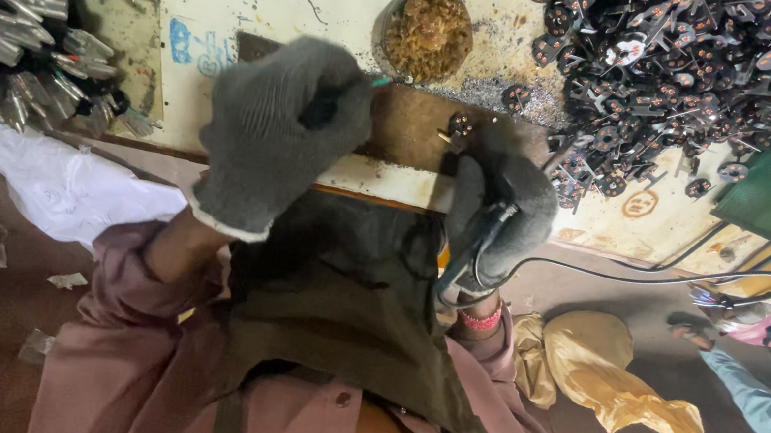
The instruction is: The person sits at a workbench wearing gloves and solders small metal components one at a time using a soldering iron, holding each part against a metal plate while applying the iron and wire, then setting finished parts aside among large piles of similar components.
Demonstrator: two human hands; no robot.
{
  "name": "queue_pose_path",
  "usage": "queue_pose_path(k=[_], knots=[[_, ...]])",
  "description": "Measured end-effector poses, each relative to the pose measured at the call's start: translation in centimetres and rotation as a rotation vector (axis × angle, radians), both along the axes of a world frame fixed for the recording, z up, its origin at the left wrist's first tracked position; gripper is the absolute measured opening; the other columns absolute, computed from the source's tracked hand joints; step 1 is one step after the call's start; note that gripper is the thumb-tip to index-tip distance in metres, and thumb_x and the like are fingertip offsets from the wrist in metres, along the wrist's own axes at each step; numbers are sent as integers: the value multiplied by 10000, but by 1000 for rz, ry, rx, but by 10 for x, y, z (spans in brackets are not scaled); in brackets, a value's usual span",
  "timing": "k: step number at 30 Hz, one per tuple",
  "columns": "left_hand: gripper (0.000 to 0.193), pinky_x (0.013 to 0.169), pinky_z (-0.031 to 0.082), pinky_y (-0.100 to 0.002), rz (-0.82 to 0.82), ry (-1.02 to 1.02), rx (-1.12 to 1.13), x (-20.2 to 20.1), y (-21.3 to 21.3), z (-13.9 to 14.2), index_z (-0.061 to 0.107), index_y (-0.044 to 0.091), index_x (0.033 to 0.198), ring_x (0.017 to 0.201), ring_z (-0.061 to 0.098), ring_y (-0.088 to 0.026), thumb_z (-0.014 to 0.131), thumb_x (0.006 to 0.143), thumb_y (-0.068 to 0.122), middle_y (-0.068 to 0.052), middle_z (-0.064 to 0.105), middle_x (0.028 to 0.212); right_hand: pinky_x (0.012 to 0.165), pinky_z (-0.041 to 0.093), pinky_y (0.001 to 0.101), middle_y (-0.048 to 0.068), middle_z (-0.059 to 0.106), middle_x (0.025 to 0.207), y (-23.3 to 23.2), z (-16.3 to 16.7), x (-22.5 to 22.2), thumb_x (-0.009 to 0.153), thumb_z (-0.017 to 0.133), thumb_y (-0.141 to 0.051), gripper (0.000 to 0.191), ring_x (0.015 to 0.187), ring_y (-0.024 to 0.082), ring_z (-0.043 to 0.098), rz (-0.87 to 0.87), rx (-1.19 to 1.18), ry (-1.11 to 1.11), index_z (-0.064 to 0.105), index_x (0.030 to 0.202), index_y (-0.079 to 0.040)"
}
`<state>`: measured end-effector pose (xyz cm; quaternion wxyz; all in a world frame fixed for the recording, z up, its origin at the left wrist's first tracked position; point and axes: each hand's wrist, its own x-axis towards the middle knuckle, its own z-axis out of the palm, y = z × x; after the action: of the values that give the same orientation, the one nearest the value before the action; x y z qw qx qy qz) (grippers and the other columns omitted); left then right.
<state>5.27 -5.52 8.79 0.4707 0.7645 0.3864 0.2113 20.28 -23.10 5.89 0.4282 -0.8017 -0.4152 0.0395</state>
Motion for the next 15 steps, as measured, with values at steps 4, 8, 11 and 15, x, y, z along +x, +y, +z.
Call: queue_pose_path(k=[4, 8, 11, 15], knots=[[74, 640, 541, -323, 4, 29, 295, 23, 14, -18, 704, 82, 979, 692, 697, -187, 760, 1016, 114, -58, 730, 895, 904, 641, 353, 211, 720, 1272, 1, -9, 1, 910, 886, -1, 485, 1138, 269, 771, 131, -22, 83, 532, 1240, -40], [97, 690, 586, -281, -24, 37, 107, 15, 14, -7, 707, 89, 1002, 756, 731, -144, 770, 1022, 161, -50, 751, 944, 915, 628, 356, 241, 676, 1312, 3, -4, 5, 928, 868, -37, 545, 1190, 294, 724, 152, 60, 244, 493, 1323, -40], [135, 672, 552, -312, -110, 108, -143, -11, 15, 2, 702, 68, 981, 705, 703, -154, 783, 987, 176, -74, 722, 878, 875, 605, 338, 244, 648, 1396, 8, 3, 14, 982, 769, 17, 384, 1131, 267, 745, 149, -28, 94, 501, 1228, -105], [118, 693, 576, -320, -186, 69, -369, -20, 3, -16, 695, 59, 1009, 745, 728, -178, 725, 962, 163, -81, 735, 902, 877, 613, 346, 98, 729, 1209, 13, 5, 8, 930, 876, -20, 407, 1047, 235, 745, 219, -66, 13, 588, 1208, -96]])
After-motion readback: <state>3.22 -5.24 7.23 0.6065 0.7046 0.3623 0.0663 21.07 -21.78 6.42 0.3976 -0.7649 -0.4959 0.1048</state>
